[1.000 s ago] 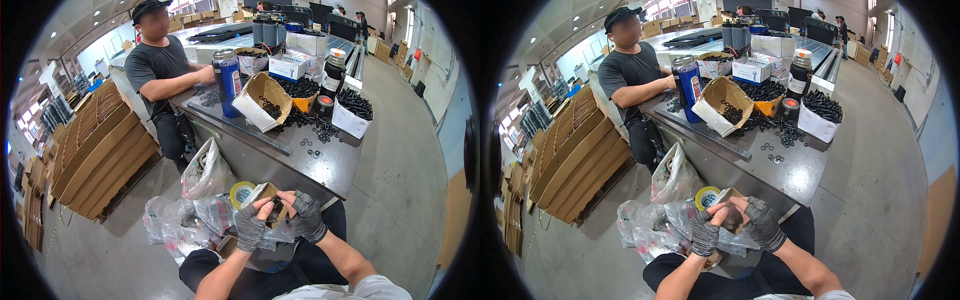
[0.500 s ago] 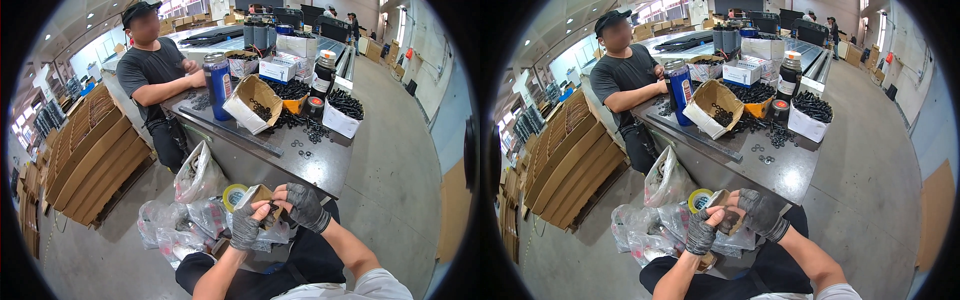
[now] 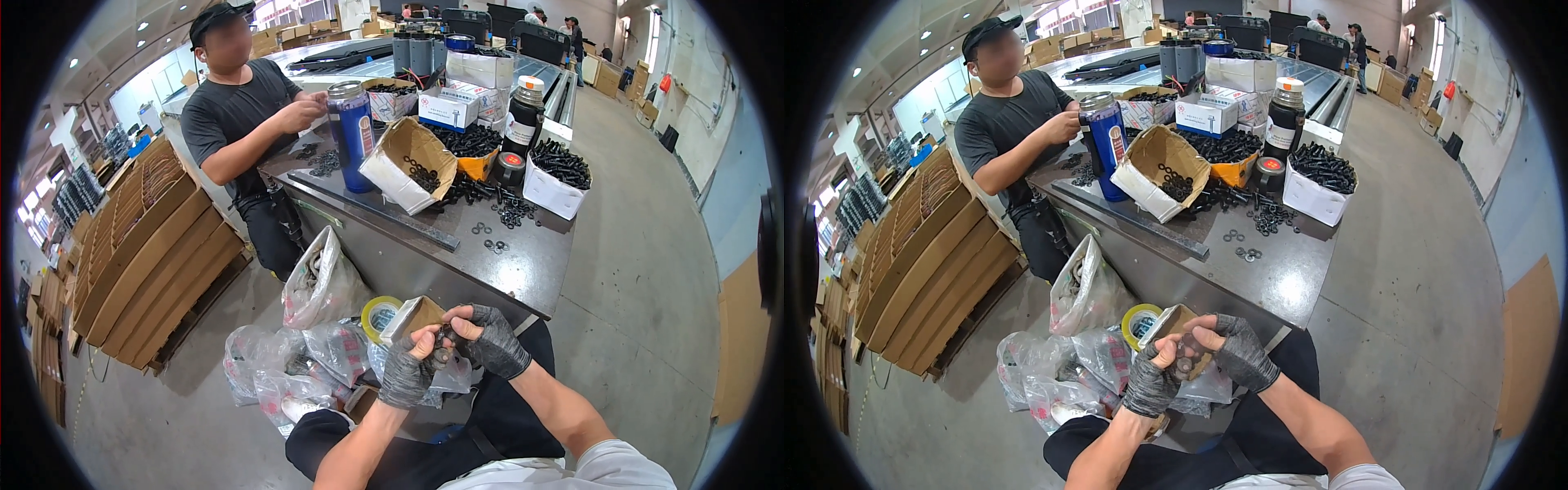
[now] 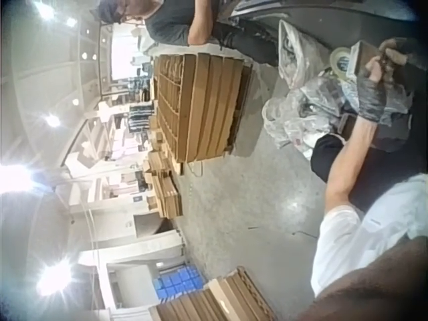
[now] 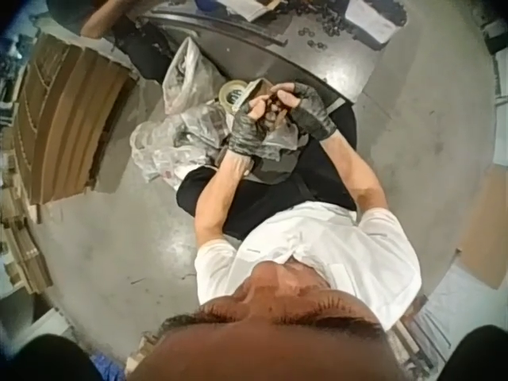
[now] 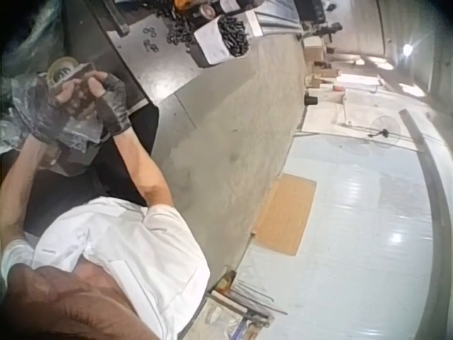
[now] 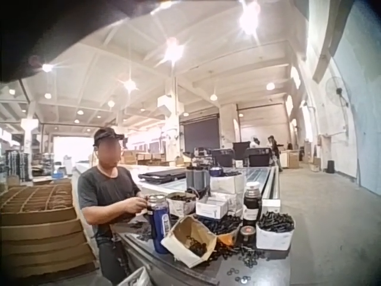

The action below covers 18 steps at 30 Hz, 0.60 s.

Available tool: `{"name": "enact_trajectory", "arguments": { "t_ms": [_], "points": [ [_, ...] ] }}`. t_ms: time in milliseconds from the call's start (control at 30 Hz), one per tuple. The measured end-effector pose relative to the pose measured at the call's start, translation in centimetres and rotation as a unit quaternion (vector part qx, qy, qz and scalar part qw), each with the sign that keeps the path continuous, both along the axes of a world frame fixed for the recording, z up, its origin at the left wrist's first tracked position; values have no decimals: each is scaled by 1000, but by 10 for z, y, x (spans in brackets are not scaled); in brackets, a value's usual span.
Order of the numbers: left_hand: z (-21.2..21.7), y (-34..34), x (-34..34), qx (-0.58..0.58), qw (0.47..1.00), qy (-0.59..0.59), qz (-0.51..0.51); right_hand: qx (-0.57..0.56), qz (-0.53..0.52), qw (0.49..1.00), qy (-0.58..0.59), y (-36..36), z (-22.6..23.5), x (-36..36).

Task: Sorting small black rubber washers or O-rings from a container into a small box.

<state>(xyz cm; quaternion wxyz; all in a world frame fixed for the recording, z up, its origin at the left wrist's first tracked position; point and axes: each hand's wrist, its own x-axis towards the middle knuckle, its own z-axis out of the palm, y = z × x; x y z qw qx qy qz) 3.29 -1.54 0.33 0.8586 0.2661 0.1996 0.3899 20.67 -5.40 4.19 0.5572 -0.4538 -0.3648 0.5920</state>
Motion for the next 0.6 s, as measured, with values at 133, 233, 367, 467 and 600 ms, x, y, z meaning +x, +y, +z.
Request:
{"name": "enact_trajectory", "arguments": {
  "t_ms": [133, 233, 367, 467, 600],
  "points": [
    [-5, 3, 1, -25, 999, -24, -6, 249, -111, 915, -296, 2, 2, -12],
    [2, -1, 6, -6, 1000, 9, 27, 277, -121, 888, -347, 3, 1, -11],
    [-1, 0, 3, 212, 940, 216, 157, 203, -42, 910, -359, -4, 26, -15],
    [3, -2, 3, 265, 914, 259, 163, 225, -63, 892, -387, -5, 20, -14],
    [6, -7, 5, 222, 949, 204, 95, 246, -35, 867, -431, -3, 17, -2]
  ]
}}
